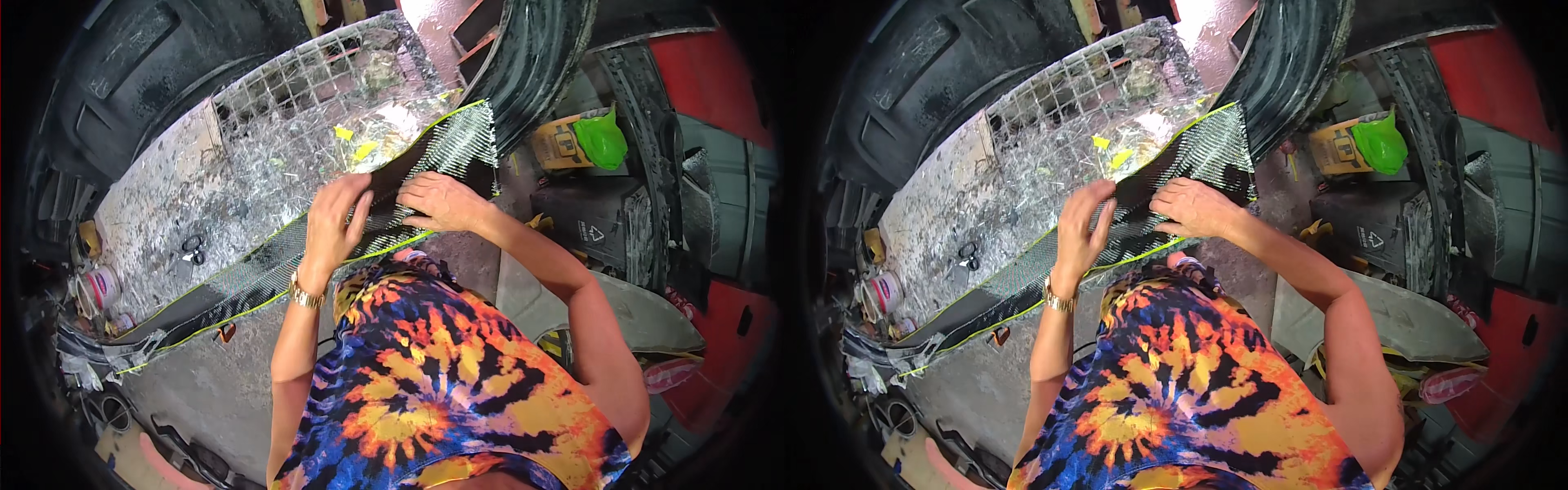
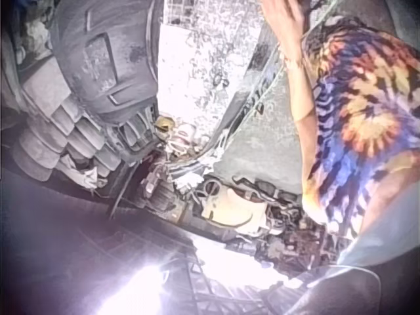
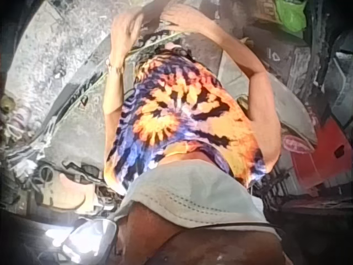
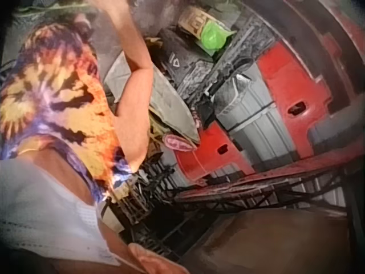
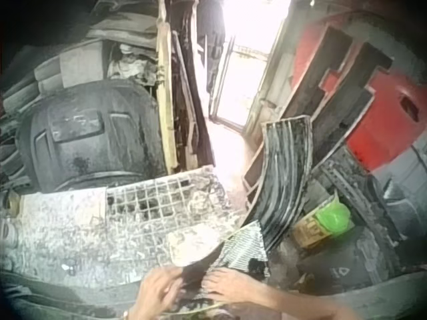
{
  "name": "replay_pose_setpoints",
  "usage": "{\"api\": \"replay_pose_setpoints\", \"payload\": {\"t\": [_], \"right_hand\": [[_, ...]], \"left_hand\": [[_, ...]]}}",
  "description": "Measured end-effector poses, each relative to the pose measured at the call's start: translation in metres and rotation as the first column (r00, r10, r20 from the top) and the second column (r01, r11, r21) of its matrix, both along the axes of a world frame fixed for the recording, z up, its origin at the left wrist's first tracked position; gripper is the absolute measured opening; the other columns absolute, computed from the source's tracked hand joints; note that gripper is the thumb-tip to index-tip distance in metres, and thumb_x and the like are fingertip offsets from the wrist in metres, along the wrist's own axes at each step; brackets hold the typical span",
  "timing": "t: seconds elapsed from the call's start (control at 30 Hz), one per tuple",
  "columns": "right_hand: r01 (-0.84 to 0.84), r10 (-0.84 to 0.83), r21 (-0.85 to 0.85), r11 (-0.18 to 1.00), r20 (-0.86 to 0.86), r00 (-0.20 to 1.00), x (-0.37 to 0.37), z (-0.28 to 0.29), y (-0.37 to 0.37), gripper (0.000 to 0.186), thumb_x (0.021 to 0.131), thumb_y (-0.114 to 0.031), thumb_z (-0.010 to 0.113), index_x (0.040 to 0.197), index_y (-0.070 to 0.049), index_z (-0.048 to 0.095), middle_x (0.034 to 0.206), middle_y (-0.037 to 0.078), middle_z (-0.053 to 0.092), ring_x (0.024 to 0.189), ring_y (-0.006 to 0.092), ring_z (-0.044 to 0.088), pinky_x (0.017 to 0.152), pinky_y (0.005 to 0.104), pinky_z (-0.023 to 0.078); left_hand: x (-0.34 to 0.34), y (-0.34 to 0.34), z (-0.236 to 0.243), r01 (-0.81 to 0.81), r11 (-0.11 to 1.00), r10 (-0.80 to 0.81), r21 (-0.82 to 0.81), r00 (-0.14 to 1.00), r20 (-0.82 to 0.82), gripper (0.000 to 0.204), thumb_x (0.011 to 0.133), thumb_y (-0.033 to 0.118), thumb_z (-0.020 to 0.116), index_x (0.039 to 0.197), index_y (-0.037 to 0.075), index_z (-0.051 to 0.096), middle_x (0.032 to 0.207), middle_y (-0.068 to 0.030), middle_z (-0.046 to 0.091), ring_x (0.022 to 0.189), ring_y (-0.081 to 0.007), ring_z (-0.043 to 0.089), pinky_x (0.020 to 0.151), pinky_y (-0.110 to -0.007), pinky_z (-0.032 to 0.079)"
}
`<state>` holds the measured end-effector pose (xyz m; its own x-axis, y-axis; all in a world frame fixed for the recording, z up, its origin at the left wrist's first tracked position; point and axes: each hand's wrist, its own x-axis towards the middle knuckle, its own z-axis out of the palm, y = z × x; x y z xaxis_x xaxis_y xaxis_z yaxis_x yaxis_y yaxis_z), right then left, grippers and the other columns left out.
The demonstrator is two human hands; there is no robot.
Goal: The person aligns and smooths a carbon fiber wrap onto a curved car part by hand across its surface.
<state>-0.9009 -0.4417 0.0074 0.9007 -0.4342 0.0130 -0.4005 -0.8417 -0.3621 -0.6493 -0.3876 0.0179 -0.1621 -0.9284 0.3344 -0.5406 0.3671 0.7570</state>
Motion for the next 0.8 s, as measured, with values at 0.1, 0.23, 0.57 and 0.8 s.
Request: {"api": "replay_pose_setpoints", "payload": {"t": [0.1,0.23,0.57,0.8], "right_hand": [[-0.002,0.006,0.060,0.998,-0.068,0.998,0.010,0.007,0.002,0.041,0.091,-0.036,0.068,0.113,-0.002,0.063,0.113,0.014,0.067,0.113,0.0307,0.062,0.103,0.0420,0.046],[-0.025,0.025,0.017,1.000,-0.013,1.000,0.011,0.007,0.000,0.037,0.091,-0.037,0.066,0.105,-0.002,0.062,0.108,0.014,0.066,0.110,0.0304,0.061,0.100,0.0418,0.046],[-0.032,0.032,0.007,0.999,-0.066,0.997,0.006,0.007,0.000,0.039,0.091,-0.036,0.066,0.109,-0.003,0.062,0.112,0.014,0.065,0.112,0.0297,0.061,0.103,0.0413,0.045],[-0.041,0.041,0.006,0.999,-0.100,0.994,0.006,0.010,0.001,0.041,0.091,-0.037,0.066,0.113,-0.002,0.061,0.116,0.014,0.065,0.116,0.0290,0.060,0.106,0.0415,0.042]], "left_hand": [[0.016,0.055,-0.029,0.134,0.961,-0.149,0.241,0.988,0.046,0.038,0.096,0.021,0.063,0.128,0.002,0.061,0.137,-0.0164,0.060,0.127,-0.0330,0.056,0.107,-0.044,0.043],[0.012,0.069,-0.052,0.218,0.940,-0.257,0.261,0.958,0.125,0.058,0.096,0.031,0.063,0.144,0.002,0.047,0.152,-0.0182,0.045,0.139,-0.0352,0.044,0.117,-0.046,0.034],[0.009,0.070,-0.068,0.219,0.935,-0.256,0.279,0.961,0.102,0.068,0.095,0.043,0.061,0.144,-0.001,0.046,0.152,-0.0209,0.044,0.140,-0.0358,0.042,0.120,-0.046,0.031],[0.007,0.070,-0.068,0.201,0.935,-0.228,0.291,0.972,0.063,0.069,0.093,0.041,0.063,0.145,0.000,0.046,0.151,-0.0192,0.046,0.141,-0.0352,0.043,0.119,-0.045,0.032]]}}
